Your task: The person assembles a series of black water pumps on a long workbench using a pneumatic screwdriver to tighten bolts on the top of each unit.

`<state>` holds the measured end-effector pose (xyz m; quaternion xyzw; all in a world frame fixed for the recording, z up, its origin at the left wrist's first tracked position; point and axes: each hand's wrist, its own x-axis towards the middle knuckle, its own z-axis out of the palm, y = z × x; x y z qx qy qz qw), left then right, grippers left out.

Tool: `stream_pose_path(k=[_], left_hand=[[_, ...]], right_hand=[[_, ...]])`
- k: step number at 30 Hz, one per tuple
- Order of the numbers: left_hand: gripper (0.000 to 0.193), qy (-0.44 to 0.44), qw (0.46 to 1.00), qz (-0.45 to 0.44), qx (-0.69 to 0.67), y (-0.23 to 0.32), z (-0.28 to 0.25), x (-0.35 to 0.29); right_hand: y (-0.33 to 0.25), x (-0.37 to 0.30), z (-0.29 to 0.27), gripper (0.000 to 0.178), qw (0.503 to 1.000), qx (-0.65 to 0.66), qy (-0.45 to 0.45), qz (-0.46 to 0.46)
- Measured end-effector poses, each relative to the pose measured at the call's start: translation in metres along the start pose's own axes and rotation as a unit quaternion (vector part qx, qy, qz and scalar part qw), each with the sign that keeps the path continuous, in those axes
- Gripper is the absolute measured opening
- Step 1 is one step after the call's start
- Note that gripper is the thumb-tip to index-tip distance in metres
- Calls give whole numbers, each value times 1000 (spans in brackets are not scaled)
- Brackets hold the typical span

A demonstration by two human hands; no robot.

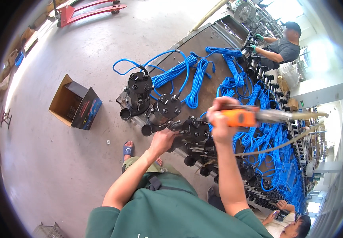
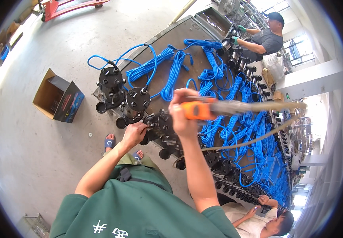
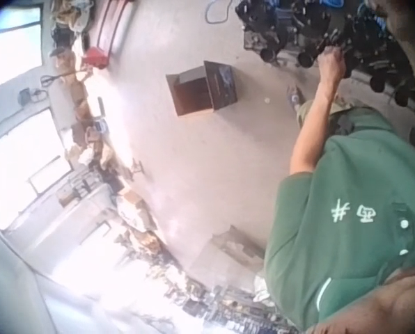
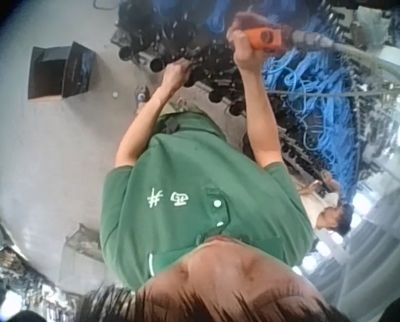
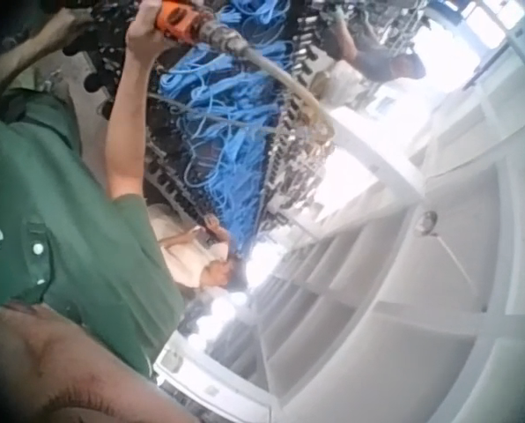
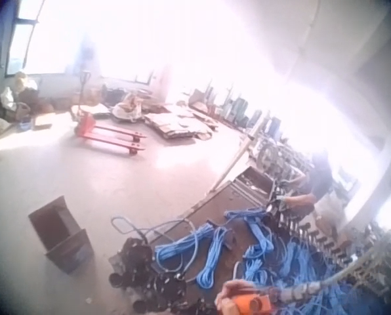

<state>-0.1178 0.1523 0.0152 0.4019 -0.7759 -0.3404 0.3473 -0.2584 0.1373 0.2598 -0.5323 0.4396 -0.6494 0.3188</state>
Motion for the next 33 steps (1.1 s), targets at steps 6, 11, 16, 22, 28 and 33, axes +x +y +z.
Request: stream_pose_path(k=[6, 11, 16, 22, 28, 33], left_hand=[[6, 59, 996, 61, -39, 4, -1, 8], [7, 47, 998, 36, -19, -3, 2, 3], [8, 26, 998, 53, -20, -5, 3, 12], [24, -77, 995, -5, -59, -8, -28, 21], [29, -112, 993, -24, -3, -17, -20, 16], [18, -59, 998, -25, -15, -9, -11, 15]], right_hand=[[7, 13, -12, 36, 999, 18, -35, 4], [-29, 17, 0, 40, 994, 91, -28, -60], [33, 0, -15, 42, 999, 30, -11, 14], [29, 1, -15, 44, 998, 46, -35, 29], [10, -19, -5, 45, 992, 122, -10, 9], [18, -33, 0, 42, 993, 109, -12, 40]])
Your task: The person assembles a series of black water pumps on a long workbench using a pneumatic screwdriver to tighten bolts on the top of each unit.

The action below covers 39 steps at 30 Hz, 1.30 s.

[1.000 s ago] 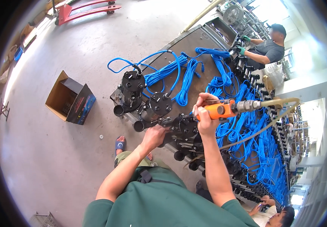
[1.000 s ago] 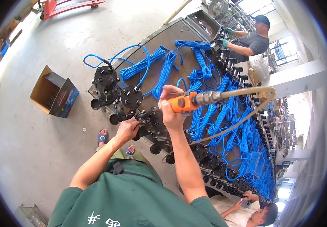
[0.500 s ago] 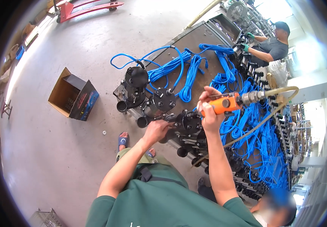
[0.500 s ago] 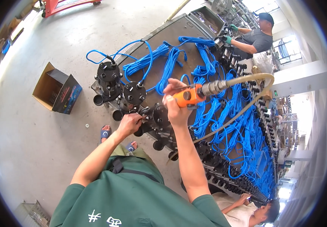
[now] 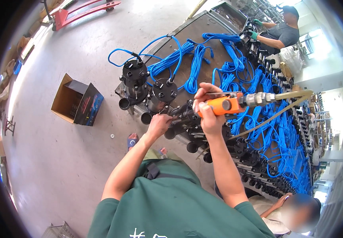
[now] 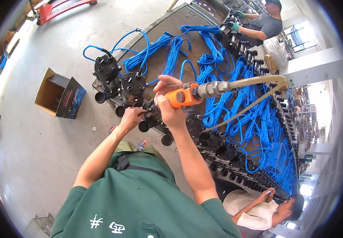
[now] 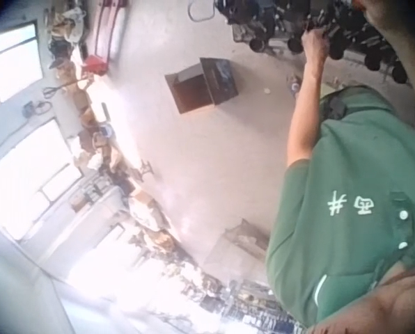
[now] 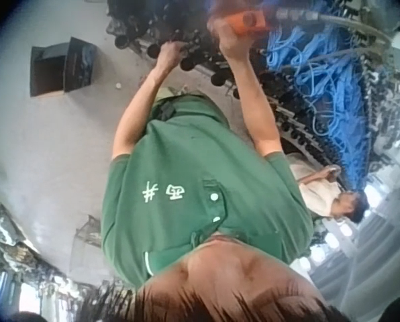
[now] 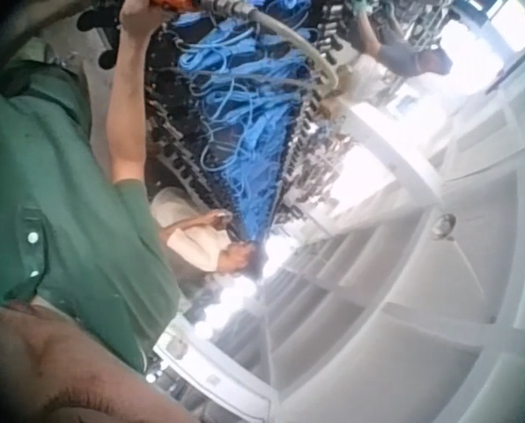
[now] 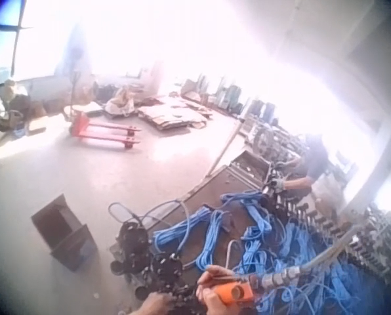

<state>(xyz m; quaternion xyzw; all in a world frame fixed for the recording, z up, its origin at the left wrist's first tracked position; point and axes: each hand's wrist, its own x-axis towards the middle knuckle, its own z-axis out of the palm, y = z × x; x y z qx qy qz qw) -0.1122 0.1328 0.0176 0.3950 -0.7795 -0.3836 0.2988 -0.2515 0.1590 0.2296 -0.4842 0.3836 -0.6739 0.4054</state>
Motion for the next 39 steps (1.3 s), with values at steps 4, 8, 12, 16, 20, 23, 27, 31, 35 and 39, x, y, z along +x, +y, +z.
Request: stream_pose_path(k=[4, 8, 12, 16, 20, 23, 27, 31, 35, 39], left_hand=[[15, 22, 999, 42, -8, -6, 5, -8], [17, 42, 998, 36, 3, -4, 11, -13], [18, 63, 998, 17, 20, -7, 21, -18], [18, 67, 997, 25, 25, -7, 25, -18], [17, 67, 997, 29, 15, -7, 25, -17], [16, 75, 997, 30, 8, -5, 23, -15], [16, 83, 996, 11, 11, 0, 21, -14], [17, 95, 994, 40, 22, 3, 20, -17], [14, 94, 994, 47, 14, 0, 27, -15], [14, 88, 995, 38, 7, 5, 27, -13]], right_hand=[[16, -12, -3, 42, 1000, -4, 5, 12], [29, -13, -6, 36, 999, -29, -9, -14], [40, -19, -6, 33, 999, -45, -30, 6], [55, -17, -14, 34, 996, -75, -55, -12], [45, -12, -8, 43, 993, -105, -60, -16], [29, -7, -8, 41, 997, -59, -50, -3], [11, 4, -6, 37, 998, 42, -51, -7], [37, -8, -10, 28, 996, -71, -52, 2], [45, -11, -13, 27, 995, -83, -43, -18], [42, 1, -16, 29, 994, -87, -61, -22]])
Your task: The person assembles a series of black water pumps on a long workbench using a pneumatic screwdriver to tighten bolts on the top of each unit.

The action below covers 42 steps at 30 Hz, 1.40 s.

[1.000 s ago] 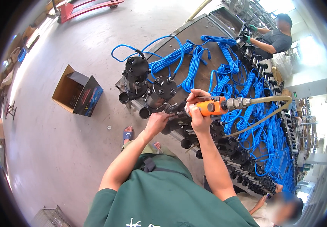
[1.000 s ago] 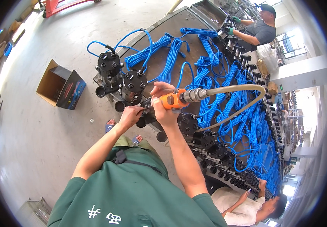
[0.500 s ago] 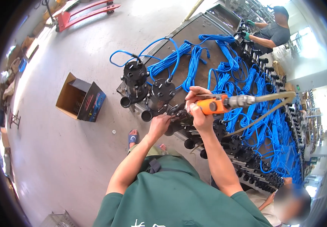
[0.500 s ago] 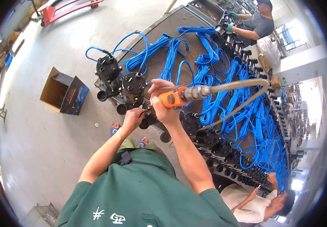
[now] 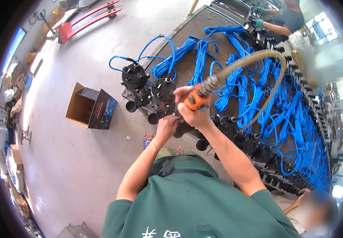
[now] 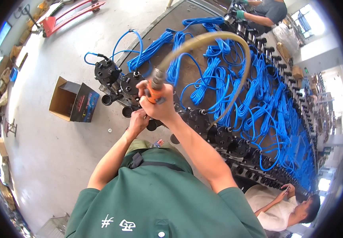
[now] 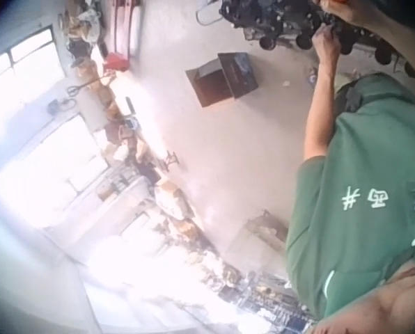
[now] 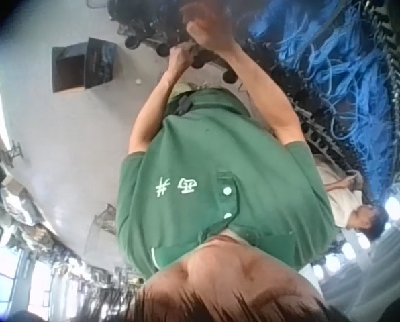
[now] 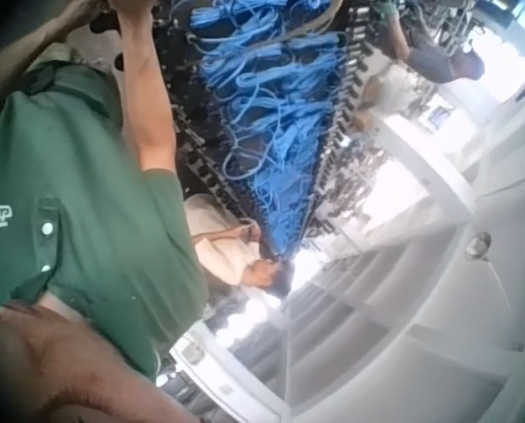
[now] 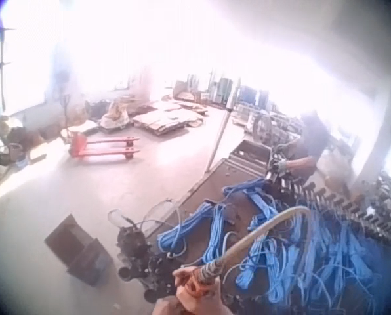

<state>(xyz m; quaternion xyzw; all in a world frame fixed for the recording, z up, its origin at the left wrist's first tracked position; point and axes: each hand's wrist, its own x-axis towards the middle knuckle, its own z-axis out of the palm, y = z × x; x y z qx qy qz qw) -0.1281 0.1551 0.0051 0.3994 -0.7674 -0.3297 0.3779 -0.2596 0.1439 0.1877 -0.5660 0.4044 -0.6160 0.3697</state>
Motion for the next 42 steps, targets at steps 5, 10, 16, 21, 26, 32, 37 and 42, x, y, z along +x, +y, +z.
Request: stream_pose_path(k=[5, 10, 16, 21, 26, 32, 37, 42], left_hand=[[15, -46, 996, -70, 29, 9, -13, 3], [16, -134, 981, -88, 106, 93, -83, 40], [17, -208, 964, 148, 74, 222, -137, 261], [11, -635, 677, 337, 156, 129, 22, 364], [17, -776, 417, 454, 136, 43, 127, 294], [11, -774, 429, 441, -149, 8, 146, 248], [12, -775, 410, 456, -152, -2, 147, 238], [12, -765, 404, 495, -80, 2, 142, 239]], right_hand=[[-46, 16, -5, 36, 993, 117, -26, -18], [-98, 14, -56, 36, 990, 105, 58, -75], [-107, -27, -104, 27, 965, -59, 248, -68], [-110, -30, -89, 25, 909, -35, 399, -112], [-110, -48, -66, 26, 859, -103, 495, -77], [-100, -24, -45, 29, 828, -166, 535, -23], [-79, -6, -34, 31, 808, -147, 570, -40], [-46, 7, -32, 29, 788, -202, 581, -1]])
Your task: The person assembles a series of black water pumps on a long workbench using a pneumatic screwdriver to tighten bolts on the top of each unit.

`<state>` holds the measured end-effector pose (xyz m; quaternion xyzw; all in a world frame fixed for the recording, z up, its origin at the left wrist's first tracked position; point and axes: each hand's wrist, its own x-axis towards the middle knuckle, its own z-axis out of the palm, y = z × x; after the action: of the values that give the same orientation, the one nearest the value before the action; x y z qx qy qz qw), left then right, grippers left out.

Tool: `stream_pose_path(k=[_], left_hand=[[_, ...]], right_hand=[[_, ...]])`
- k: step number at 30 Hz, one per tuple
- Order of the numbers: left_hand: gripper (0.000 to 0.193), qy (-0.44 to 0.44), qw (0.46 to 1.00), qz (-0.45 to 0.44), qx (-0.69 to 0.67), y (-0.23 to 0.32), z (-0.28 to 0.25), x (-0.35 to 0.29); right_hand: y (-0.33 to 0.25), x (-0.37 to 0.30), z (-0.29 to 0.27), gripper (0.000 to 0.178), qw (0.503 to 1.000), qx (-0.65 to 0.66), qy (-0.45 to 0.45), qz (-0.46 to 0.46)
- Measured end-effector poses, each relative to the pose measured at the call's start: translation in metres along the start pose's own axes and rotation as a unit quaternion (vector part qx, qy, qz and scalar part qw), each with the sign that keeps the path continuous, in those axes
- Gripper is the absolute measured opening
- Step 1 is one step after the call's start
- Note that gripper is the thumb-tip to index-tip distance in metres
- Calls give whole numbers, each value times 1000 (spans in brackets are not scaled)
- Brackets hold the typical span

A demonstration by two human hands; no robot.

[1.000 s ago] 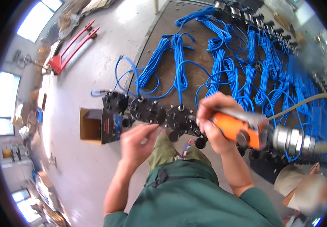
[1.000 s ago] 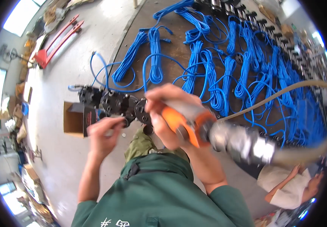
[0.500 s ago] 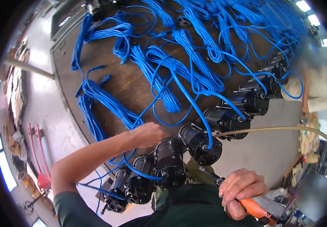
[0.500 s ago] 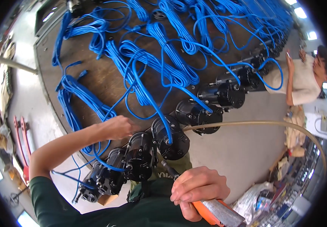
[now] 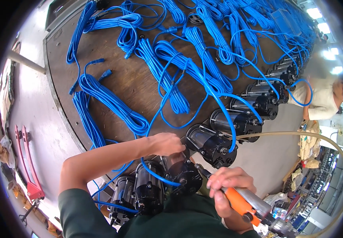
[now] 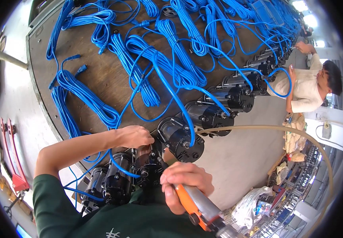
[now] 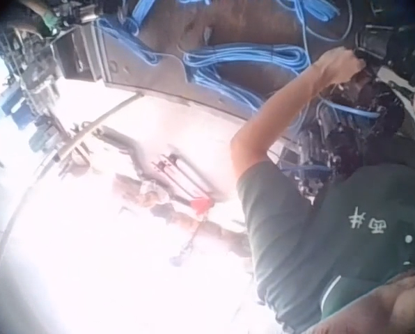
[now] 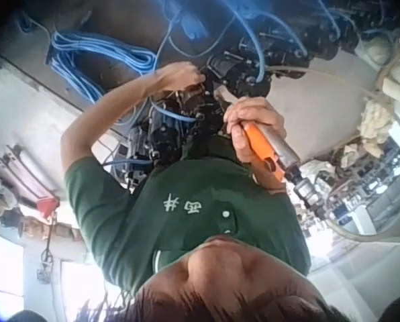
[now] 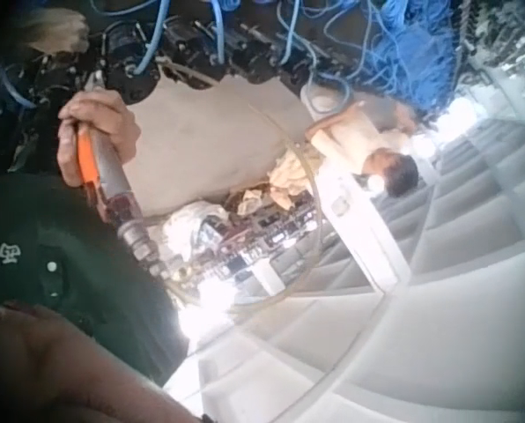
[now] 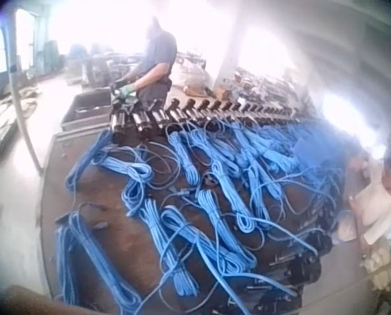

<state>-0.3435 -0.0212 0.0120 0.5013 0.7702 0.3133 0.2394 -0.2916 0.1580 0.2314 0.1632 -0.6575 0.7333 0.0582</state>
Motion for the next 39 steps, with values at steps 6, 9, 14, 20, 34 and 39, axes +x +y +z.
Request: stream_pose_path(k=[6, 9, 14, 20, 34, 39], left_hand=[[12, -2, 999, 7, -31, 0, -4, -3], [11, 17, 999, 28, -9, 2, -11, -2], [10, 19, 998, 57, 30, 2, -14, 0], [14, 48, 998, 44, 27, 0, -16, -2], [18, 233, 962, -121, -73, 34, 62, -97], [16, 240, 967, -63, -58, 28, 75, -91]], right_hand=[[27, -10, 6, 26, 995, -63, -79, 5], [32, -11, 11, 22, 1000, 12, -27, 4], [37, -9, 11, 23, 998, 7, -60, 0], [30, -7, 13, 39, 992, -78, -89, 38], [-90, -13, 45, 39, 972, -8, -182, -148], [-47, -38, 57, 27, 982, -13, -176, -65]])
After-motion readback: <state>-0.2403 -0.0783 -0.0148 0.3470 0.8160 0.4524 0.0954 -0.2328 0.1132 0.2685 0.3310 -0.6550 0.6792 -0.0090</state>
